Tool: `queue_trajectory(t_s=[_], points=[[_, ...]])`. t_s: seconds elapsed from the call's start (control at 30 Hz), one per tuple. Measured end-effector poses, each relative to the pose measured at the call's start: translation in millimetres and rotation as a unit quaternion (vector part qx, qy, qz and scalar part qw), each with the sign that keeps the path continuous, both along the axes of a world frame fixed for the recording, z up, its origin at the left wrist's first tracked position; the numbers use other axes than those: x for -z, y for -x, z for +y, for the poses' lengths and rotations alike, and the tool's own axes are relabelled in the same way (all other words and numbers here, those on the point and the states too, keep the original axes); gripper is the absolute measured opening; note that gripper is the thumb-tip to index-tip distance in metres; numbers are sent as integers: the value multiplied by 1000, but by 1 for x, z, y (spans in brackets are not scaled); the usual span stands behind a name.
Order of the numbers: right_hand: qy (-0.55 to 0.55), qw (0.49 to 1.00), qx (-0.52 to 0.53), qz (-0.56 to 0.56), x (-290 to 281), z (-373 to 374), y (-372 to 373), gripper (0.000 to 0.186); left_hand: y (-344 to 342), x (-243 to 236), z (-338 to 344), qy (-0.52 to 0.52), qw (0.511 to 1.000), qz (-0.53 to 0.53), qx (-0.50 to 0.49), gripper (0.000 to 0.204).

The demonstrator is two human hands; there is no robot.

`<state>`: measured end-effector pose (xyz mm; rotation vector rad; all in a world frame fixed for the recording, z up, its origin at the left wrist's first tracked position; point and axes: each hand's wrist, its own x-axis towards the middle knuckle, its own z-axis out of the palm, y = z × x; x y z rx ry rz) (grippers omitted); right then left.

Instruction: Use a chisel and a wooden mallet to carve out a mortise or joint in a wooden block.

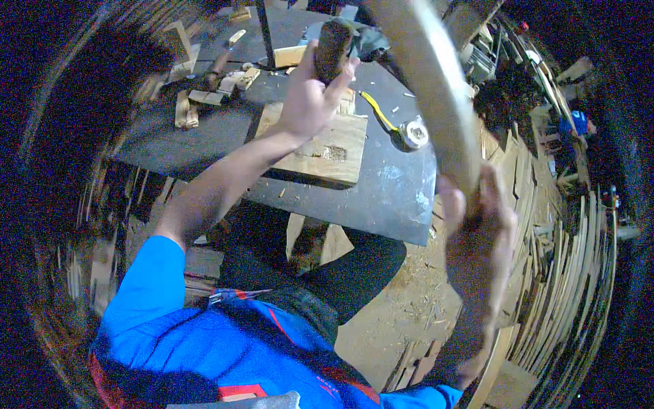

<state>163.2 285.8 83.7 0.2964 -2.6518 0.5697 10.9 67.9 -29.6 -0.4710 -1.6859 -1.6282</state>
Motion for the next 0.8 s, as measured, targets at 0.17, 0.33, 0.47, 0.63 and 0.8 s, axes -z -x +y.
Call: queue_trajectory(t_s=[0.17, 0.33, 0.47, 0.63, 0.8], points=[[215, 974, 71, 9, -23, -8, -16, 27, -3, -1, 8, 78, 995, -62, -17, 28], [-48, 997, -26, -52, -19, -14, -8, 29, -2, -5, 8, 61, 998, -3, -14, 26], [64, 997, -23, 31, -35, -9, -16, 28, 3, 0, 15, 39, 999, 12, -17, 23], [-56, 995, -44, 71, -1, -6, -2, 30, -2, 1, 18, 20, 1000, 4, 1, 22], [30, 999, -30, -21, -25, -11, -15, 29, 1, 3, 7, 60, 996, 6, -70, 25]])
